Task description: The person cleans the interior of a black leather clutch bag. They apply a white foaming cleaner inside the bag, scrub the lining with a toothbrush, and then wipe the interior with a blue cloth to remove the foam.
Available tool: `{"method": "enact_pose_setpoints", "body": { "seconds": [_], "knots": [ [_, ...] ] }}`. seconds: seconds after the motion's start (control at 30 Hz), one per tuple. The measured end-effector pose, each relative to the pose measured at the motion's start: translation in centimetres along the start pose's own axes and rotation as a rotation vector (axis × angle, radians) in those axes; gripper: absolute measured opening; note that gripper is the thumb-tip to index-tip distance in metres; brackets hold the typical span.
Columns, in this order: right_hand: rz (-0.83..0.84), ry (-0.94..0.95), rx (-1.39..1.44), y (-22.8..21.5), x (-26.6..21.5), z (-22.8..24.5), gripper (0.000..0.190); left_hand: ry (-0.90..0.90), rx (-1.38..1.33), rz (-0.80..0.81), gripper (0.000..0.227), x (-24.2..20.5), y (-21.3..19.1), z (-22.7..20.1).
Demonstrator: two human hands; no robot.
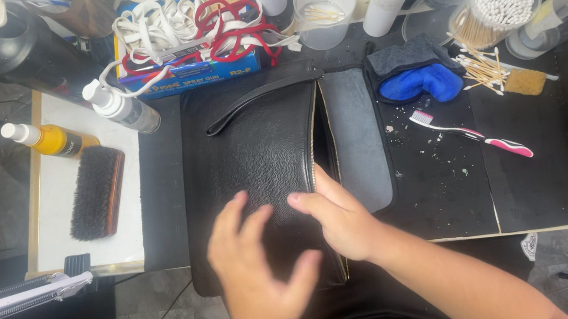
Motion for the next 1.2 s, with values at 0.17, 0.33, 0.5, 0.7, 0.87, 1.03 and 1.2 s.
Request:
{"method": "enact_pose_setpoints", "body": {
  "seconds": [0.17, 0.33, 0.5, 0.7, 0.87, 1.03, 1.2],
  "knots": [
    [0.166, -0.081, 0.171, -0.4, -1.0, 1.4, 0.075, -0.005, 0.007, 0.041, 0.081, 2.3, 1.7, -3.9],
    [0.154, 0.017, 0.087, -1.9, -0.6, 1.5, 0.070, -0.088, 0.082, -0.087, 0.058, 5.0, 0.6, -5.0],
    [0.164, -0.322, -1.071, -3.1, -0.3, 3.3, 0.032, 0.014, 0.079, -0.173, 0.038, 6.7, -2.1, -5.4],
    [0.107, -0.508, -1.400, -4.9, -1.0, 5.0, 0.016, 0.035, -0.049, -0.308, 0.022, 7.0, -4.4, -5.0],
    [0.040, -0.453, -1.360, -7.1, -2.2, 4.3, 0.017, 0.160, -0.096, -0.257, 0.024, 7.4, -2.7, -4.2],
    [-0.165, -0.441, -1.241, -9.1, -2.8, 3.4, 0.008, 0.260, -0.092, -0.211, 0.022, 7.3, 0.5, -4.6],
    [-0.759, -0.422, -1.066, -13.7, -0.3, 5.4, 0.021, 0.239, -0.158, -0.218, 0.021, 6.8, -1.1, -4.3]
  ]
}}
Point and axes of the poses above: each hand's wrist, its own x-axis towards the middle knuckle, its own y-axis out of the palm, z = x × y, the point moved 3 cm from there along x, towards the middle knuckle, and after that the axes turned 10 degrees about -x, right-handed, at the moved point
